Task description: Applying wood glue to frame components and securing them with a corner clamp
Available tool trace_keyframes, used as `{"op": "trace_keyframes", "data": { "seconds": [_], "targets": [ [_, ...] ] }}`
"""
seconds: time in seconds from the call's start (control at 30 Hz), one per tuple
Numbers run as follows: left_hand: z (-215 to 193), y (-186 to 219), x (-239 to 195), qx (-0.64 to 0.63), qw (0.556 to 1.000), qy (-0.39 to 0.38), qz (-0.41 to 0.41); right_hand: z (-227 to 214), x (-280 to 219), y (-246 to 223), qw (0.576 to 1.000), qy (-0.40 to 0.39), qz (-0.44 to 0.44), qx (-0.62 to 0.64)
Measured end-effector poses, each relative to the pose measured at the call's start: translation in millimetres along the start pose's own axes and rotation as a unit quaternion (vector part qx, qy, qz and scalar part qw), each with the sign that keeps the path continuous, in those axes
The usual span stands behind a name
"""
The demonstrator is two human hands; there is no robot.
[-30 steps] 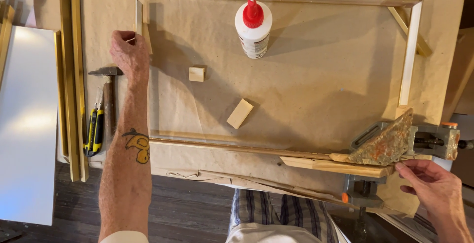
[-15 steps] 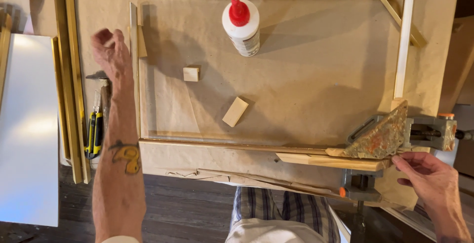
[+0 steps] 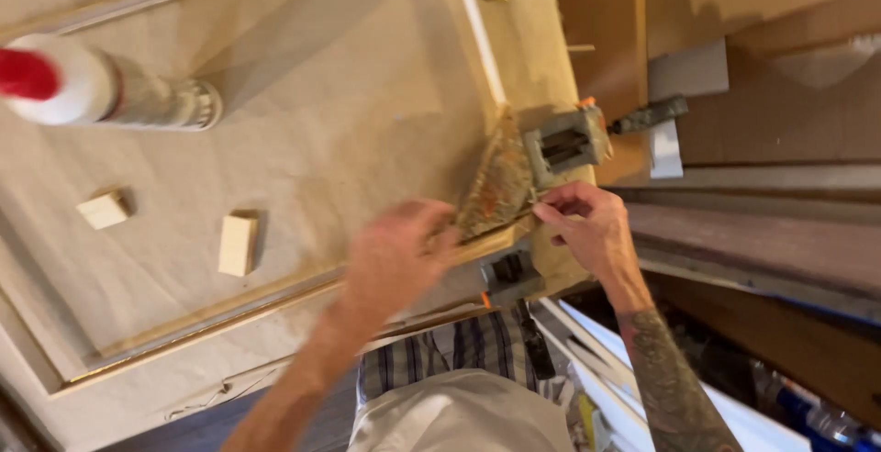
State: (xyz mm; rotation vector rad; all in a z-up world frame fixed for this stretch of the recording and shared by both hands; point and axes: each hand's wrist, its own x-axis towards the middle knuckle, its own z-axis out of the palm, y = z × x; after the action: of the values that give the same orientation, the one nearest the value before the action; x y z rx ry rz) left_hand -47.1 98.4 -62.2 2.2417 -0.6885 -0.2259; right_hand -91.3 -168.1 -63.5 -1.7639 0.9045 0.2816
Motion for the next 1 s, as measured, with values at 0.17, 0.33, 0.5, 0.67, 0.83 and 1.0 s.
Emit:
{"op": "trace_keyframes", "data": {
  "seconds": [0.17,0.33,0.5,0.67,0.83,1.0],
  "targets": [
    [-29,-38,3,-0.084,0.927,-0.246,-0.270,-7,10,4,1.000,0.006,-0.004,0.017],
    [-26,-30,15,-0.151,0.878,-0.287,-0.353,-13,8,9,0.999,-0.001,-0.041,0.032],
    [-23,-35,15,-0.152,0.871,-0.294,-0.364,-10,13,27,0.995,-0.002,-0.061,0.078],
    [-20,-20,20,-0.074,0.857,-0.312,-0.403,-17,20,63,0.988,-0.036,-0.153,-0.005],
    [-16,-18,17,-0.080,0.862,-0.295,-0.404,-26,11,76,0.988,-0.026,-0.152,-0.027],
    [-13,-19,16,-0.095,0.872,-0.277,-0.392,-15,2,70,0.989,-0.042,-0.135,-0.043]
  ]
}}
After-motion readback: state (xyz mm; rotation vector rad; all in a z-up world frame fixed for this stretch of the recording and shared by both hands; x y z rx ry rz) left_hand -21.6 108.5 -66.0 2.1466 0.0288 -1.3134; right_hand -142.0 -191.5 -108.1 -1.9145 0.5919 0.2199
